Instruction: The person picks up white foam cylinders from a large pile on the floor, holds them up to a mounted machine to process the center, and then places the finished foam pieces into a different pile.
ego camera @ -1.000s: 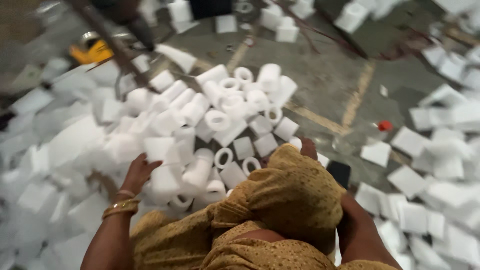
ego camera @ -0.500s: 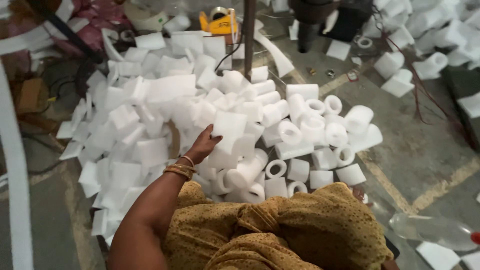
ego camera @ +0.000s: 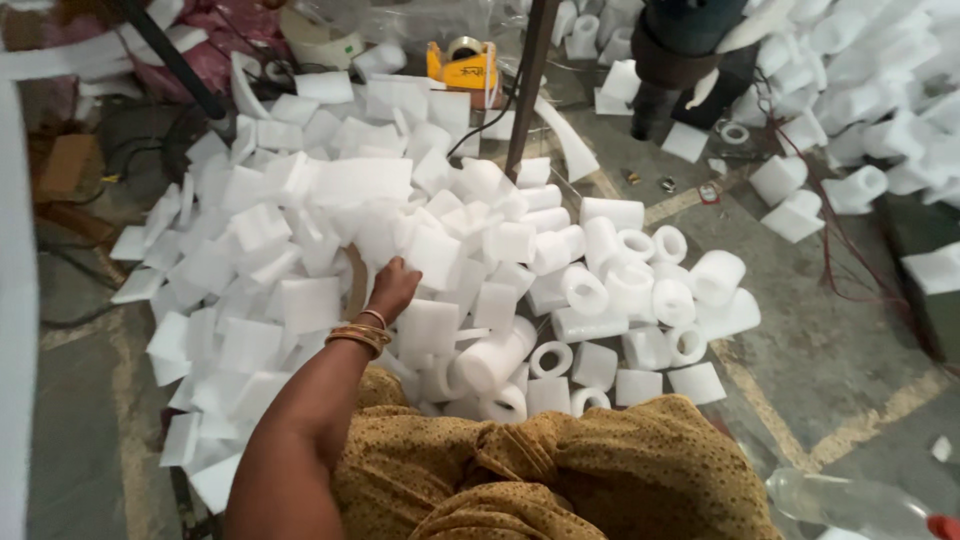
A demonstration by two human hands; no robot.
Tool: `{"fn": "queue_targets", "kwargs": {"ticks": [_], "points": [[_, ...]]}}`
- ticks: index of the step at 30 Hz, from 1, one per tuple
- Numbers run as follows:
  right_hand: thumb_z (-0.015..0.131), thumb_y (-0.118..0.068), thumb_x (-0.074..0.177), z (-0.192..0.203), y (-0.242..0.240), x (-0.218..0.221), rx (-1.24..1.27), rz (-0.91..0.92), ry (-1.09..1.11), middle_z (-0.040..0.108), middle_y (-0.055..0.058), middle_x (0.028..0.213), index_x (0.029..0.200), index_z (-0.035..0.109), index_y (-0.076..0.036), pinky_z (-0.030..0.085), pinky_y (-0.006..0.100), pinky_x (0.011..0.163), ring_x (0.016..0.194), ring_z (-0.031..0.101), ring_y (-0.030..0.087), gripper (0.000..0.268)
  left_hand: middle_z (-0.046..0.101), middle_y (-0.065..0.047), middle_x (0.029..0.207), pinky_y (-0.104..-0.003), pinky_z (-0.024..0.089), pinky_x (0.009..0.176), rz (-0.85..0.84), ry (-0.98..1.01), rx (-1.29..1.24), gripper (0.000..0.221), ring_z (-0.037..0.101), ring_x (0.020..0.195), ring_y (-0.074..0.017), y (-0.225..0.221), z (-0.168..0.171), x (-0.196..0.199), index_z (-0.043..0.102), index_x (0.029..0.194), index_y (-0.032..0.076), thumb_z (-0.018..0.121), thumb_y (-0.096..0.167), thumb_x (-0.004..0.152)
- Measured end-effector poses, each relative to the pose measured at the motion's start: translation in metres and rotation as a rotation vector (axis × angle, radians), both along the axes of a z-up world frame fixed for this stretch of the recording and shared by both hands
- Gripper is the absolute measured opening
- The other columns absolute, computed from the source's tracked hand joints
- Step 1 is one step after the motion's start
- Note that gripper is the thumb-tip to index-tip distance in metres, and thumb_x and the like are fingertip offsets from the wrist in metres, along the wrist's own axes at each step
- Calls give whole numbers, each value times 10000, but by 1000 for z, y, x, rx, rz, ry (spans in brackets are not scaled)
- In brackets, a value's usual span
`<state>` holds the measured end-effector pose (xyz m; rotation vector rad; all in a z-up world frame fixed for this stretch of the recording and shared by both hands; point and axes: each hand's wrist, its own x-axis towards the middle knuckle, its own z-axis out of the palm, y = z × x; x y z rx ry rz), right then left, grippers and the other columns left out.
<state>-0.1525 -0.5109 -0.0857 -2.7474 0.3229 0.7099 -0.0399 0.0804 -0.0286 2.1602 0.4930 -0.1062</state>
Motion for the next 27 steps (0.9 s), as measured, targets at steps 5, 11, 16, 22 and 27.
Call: {"fn": "queue_targets", "kwargs": {"ticks": [5,11,16,22,27], "points": [[882,-466,670,79,-12,25,114,46,-374,663,192,1303,1006,722,-18,536,446,987,1134,665,334,582,613,-73,944,-353,600,773,45,-27,-701,348,637,857,-180,-39,58,-1,584,1090,-31,701,173,833],[924,-377,633,247,85,62,543,656,-899,487,257,1523,944,660,-20,487,487,1057,1351,535,430,543,595,-48,886,-310,531,654,-38,75,-865,267,578,765,-157,-107,103,-21,573,1109,105,626,113,848],[956,-428,674,312,175,66,717,913,-998,434,263,1536,1174,591,-21,504,466,1090,1378,521,415,741,643,11,945,-272,422,673,-98,-41,-1097,274,522,772,-108,-141,94,-32,689,1159,92,591,125,905],[981,-446,581,321,216,62,715,811,-913,470,245,1478,1495,406,-8,426,488,1117,1328,508,408,1165,649,-64,1174,-524,567,927,78,162,-1473,330,648,1082,-259,-157,136,-51,568,1242,151,572,312,954],[1011,-412,511,318,215,72,669,926,-750,391,266,1499,1553,337,-29,384,494,1134,1379,417,434,1299,546,-87,1392,-709,524,933,-13,141,-1459,477,573,1285,-361,-161,172,-65,475,1386,241,483,358,924]]}}
